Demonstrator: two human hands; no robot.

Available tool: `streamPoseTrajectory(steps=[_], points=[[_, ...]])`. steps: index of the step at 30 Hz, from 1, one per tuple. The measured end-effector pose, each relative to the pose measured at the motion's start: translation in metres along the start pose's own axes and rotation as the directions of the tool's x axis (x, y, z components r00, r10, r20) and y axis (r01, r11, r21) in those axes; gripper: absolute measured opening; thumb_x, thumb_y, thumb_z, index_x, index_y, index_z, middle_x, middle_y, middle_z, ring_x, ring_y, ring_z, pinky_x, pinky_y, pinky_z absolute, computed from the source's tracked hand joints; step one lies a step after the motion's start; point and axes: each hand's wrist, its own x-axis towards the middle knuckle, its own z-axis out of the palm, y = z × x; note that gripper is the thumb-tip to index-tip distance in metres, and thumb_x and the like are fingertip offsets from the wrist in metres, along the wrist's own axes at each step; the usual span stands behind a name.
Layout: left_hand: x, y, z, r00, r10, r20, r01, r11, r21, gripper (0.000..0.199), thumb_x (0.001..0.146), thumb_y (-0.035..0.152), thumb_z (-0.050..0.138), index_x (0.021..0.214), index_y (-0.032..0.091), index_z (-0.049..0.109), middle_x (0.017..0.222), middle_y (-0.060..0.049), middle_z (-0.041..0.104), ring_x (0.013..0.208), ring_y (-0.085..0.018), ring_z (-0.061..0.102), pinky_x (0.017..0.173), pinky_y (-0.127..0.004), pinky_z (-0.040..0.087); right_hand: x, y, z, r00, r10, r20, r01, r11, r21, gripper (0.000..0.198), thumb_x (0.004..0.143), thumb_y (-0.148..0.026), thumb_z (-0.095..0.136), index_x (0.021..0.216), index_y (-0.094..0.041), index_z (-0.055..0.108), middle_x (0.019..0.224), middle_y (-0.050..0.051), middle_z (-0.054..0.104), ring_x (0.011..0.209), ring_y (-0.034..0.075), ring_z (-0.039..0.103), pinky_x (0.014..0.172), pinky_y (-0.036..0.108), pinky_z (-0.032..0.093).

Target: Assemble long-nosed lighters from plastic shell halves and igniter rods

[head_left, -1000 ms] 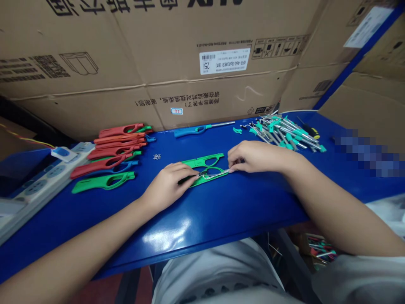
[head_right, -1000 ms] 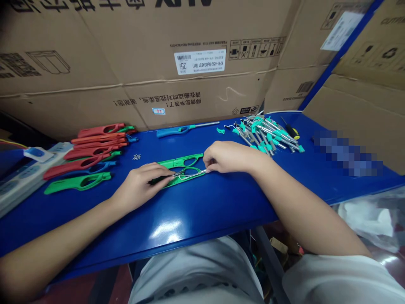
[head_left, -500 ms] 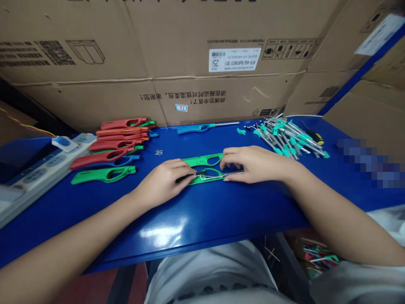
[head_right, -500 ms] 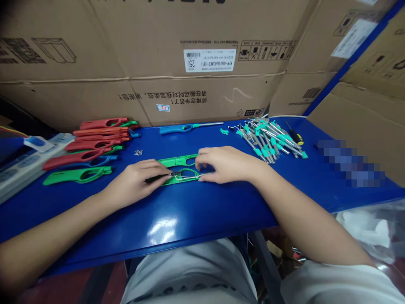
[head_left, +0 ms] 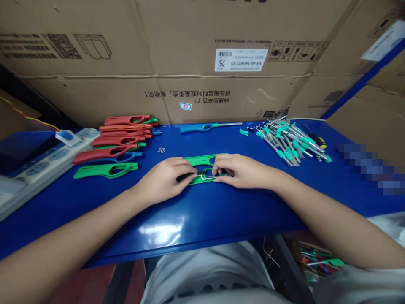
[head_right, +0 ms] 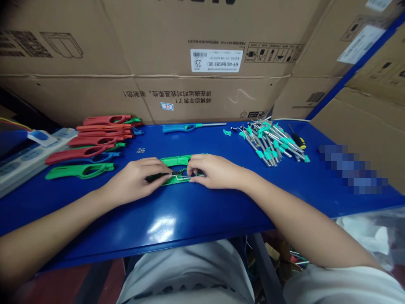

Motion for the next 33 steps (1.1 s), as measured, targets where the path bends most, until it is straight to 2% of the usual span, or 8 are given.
streamPoseTrajectory(steps=[11, 18, 24, 33], points=[[-0.001, 0.003, -0.001, 0.999, -0.033, 0.016, 0.034, 0.999, -0.012, 0.021, 0.096, 0.025, 0.057, 0.097, 0.019, 0.077, 0.091, -0.007, 0.076, 0.085, -0.020, 0.071, 0.081, -0.034, 0.058, -0.001, 0.001, -0.005, 0.998, -0.033, -0.059, 0.040, 0.991, 0.124, 0.003, 0.088, -0.019, 0.063, 0.089, -0.017, 0.061, 0.086, 0.002, 0.062, 0.068, 0.012, 0.050, 0.065, 0.024, 0.039], [-0.002, 0.003, 0.002, 0.999, -0.011, 0.031, 0.010, 1.000, 0.029, 0.022, 0.097, 0.021, 0.055, 0.101, 0.018, 0.077, 0.095, -0.008, 0.076, 0.087, -0.021, 0.070, 0.082, -0.035, 0.057, -0.003, 0.001, -0.008, 0.991, -0.124, 0.041, 0.120, 0.988, 0.092, 0.013, 0.089, -0.025, 0.064, 0.080, -0.018, 0.057, 0.082, 0.000, 0.056, 0.070, 0.011, 0.048, 0.066, 0.024, 0.038], [-0.003, 0.010, -0.004, 0.994, -0.013, 0.111, -0.008, 0.982, 0.190, 0.025, 0.097, 0.022, 0.054, 0.100, 0.018, 0.078, 0.098, -0.009, 0.075, 0.089, -0.024, 0.070, 0.085, -0.039, 0.055, -0.001, 0.001, -0.006, 0.991, -0.125, 0.049, 0.123, 0.991, 0.053, 0.015, 0.090, -0.027, 0.065, 0.079, -0.019, 0.057, 0.082, 0.000, 0.057, 0.072, 0.013, 0.049, 0.067, 0.025, 0.037], [-0.002, 0.022, -0.008, 0.978, -0.003, 0.208, -0.077, 0.924, 0.376, 0.026, 0.099, 0.026, 0.052, 0.103, 0.016, 0.076, 0.099, -0.010, 0.074, 0.088, -0.025, 0.068, 0.079, -0.039, 0.052, -0.001, 0.001, -0.003, 0.990, -0.127, 0.060, 0.129, 0.991, -0.034, 0.014, 0.091, -0.028, 0.064, 0.082, -0.018, 0.060, 0.085, 0.001, 0.058, 0.075, 0.014, 0.052, 0.068, 0.025, 0.037]])
